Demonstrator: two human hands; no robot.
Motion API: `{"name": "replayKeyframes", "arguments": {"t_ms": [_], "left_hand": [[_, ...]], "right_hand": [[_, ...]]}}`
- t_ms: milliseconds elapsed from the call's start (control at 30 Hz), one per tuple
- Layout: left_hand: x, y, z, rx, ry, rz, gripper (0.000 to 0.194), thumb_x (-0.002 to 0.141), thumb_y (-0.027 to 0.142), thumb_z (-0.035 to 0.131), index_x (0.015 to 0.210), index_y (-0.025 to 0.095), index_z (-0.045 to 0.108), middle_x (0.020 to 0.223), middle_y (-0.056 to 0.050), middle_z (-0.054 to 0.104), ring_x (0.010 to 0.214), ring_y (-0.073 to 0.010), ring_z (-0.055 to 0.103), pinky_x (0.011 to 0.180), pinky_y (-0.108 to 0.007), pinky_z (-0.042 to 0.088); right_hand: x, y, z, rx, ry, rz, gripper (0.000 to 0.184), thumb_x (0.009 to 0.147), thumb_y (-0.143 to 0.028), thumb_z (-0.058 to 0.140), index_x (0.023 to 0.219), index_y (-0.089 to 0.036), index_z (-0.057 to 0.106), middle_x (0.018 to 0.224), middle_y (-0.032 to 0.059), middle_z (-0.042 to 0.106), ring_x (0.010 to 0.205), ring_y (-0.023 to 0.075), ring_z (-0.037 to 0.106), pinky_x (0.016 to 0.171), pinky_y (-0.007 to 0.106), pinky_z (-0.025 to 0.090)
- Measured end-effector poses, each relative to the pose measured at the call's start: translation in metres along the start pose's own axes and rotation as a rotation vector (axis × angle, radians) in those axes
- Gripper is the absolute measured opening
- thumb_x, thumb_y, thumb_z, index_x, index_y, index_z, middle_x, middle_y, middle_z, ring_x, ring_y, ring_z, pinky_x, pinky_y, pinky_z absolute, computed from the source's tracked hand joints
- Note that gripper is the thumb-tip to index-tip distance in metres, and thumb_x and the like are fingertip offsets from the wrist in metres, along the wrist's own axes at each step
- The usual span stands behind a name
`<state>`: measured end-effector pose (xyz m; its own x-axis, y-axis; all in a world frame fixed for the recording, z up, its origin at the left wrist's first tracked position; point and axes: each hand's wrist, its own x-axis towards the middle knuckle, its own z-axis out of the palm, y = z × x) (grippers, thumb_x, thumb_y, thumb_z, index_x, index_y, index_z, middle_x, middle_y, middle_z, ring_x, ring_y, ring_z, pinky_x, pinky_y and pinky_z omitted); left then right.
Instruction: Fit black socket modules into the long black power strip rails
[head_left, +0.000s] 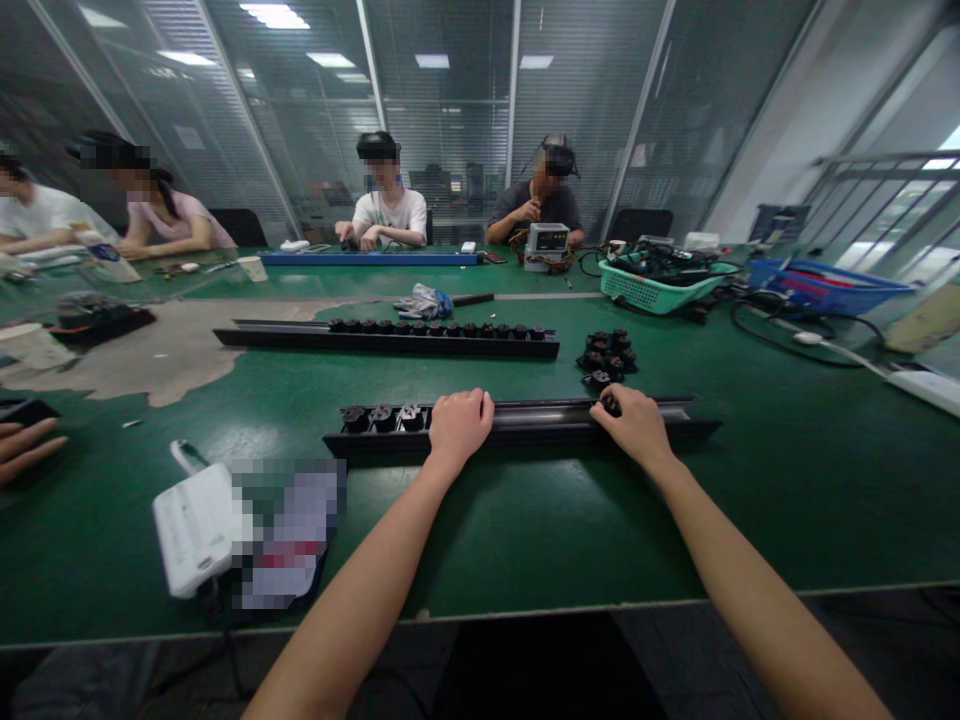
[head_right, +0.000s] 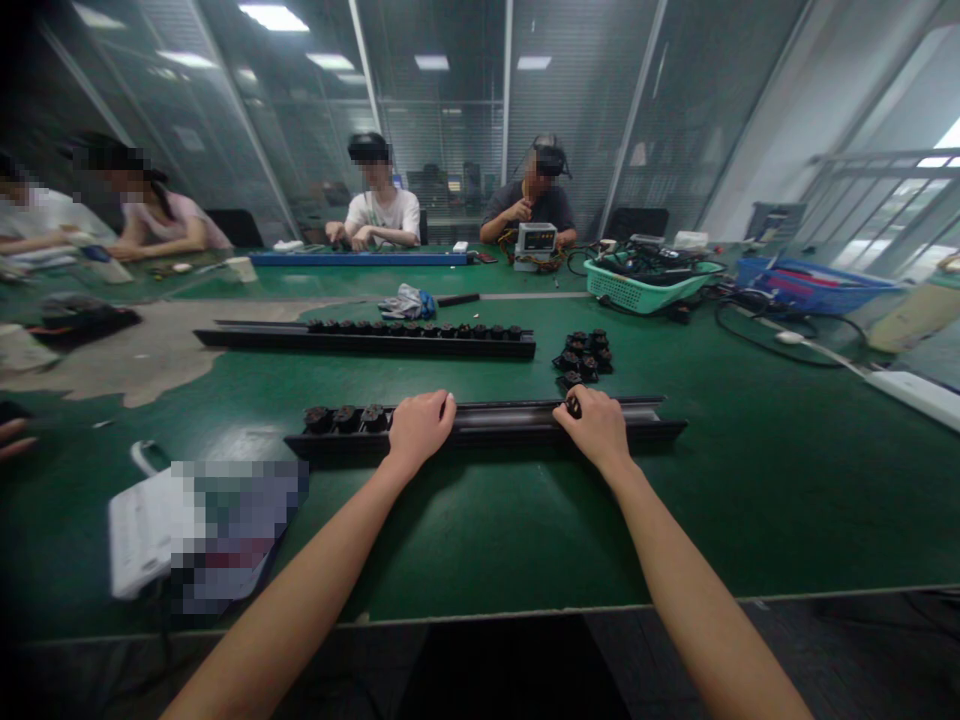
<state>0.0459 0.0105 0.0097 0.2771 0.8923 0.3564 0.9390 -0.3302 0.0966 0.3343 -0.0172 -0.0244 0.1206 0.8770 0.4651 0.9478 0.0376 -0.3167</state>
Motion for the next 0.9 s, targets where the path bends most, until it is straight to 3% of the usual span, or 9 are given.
{"name": "replayKeyframes", "arguments": {"t_ms": [900], "left_hand": [[-0.0001,0.0005,0.0001,-0.003,-0.011,-0.003,0.043,0.101,0.036,0.028,0.089,0.018,0.064,0.092,-0.010,0.073,0.085,-0.0225,0.067,0.076,-0.033,0.041]], "right_hand": [[-0.0007,0.0057,-0.0017,-0.011,0.033,0.092,0.023,0.080,-0.044,0.053,0.085,-0.022,0.058,0.088,0.0073,0.066,0.084,0.0249,0.057,0.075,0.035,0.039]]}}
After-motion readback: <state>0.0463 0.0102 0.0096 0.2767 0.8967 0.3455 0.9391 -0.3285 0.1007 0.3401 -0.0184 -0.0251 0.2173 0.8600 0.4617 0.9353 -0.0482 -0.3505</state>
